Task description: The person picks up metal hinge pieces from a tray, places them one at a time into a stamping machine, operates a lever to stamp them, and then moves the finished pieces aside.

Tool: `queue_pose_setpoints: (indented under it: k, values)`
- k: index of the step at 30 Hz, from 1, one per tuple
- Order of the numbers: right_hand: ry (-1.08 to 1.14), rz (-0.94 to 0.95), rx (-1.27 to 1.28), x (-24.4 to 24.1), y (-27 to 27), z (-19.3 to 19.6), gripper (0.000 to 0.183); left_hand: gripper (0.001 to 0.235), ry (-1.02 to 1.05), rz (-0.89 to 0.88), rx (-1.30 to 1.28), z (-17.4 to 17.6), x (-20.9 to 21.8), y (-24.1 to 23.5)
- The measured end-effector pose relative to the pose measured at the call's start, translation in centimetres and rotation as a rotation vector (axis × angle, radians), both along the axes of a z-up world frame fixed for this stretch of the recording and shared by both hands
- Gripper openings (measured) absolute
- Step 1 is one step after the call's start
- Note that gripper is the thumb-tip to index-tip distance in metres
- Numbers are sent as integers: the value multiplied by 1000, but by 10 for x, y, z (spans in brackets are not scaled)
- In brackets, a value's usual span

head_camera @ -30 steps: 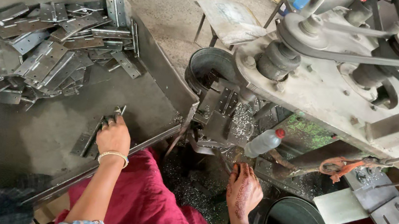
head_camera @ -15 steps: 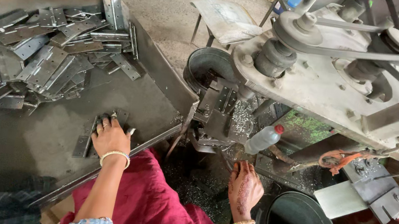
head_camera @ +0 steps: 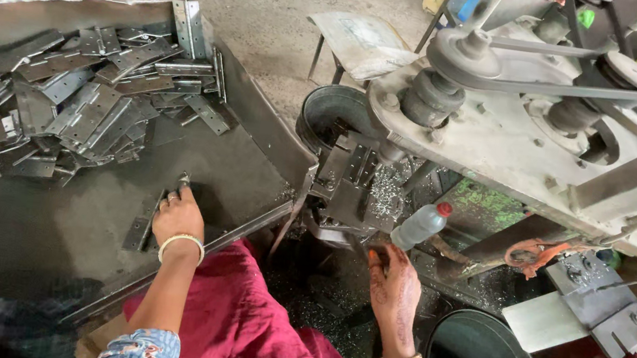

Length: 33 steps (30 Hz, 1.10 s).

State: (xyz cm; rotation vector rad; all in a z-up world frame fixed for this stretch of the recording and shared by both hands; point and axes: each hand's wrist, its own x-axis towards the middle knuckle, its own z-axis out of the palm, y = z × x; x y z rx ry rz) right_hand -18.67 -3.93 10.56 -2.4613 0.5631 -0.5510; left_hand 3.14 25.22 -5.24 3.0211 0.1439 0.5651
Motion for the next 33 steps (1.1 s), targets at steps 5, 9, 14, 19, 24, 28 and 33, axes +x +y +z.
queue_pose_setpoints:
  k: [5, 9, 14, 19, 24, 28, 33]
  values:
    - [-213, 381, 162, -46, 46, 124, 24, 23, -22, 25, -48, 6, -7, 3]
    - [-432, 888, -134, -93, 57, 185, 25, 24, 30, 27, -37, 16, -12, 3]
    - [210, 925, 1978, -124, 40, 177, 52, 38, 82, 37, -63, 23, -17, 3]
    - [189, 915, 1444, -146, 4, 161, 56, 40, 48, 49, -56, 25, -18, 3]
    - [197, 1042, 1539, -145, 3, 152, 57, 38, 81, 65, -88, 18, -14, 4]
    - [152, 1020, 1346, -143, 15, 152, 62, 19, 15, 87, -36, 11, -9, 5]
    - [252, 949, 1795, -148, 19, 147, 68, 15, -71, 3, -48, 7, -11, 5]
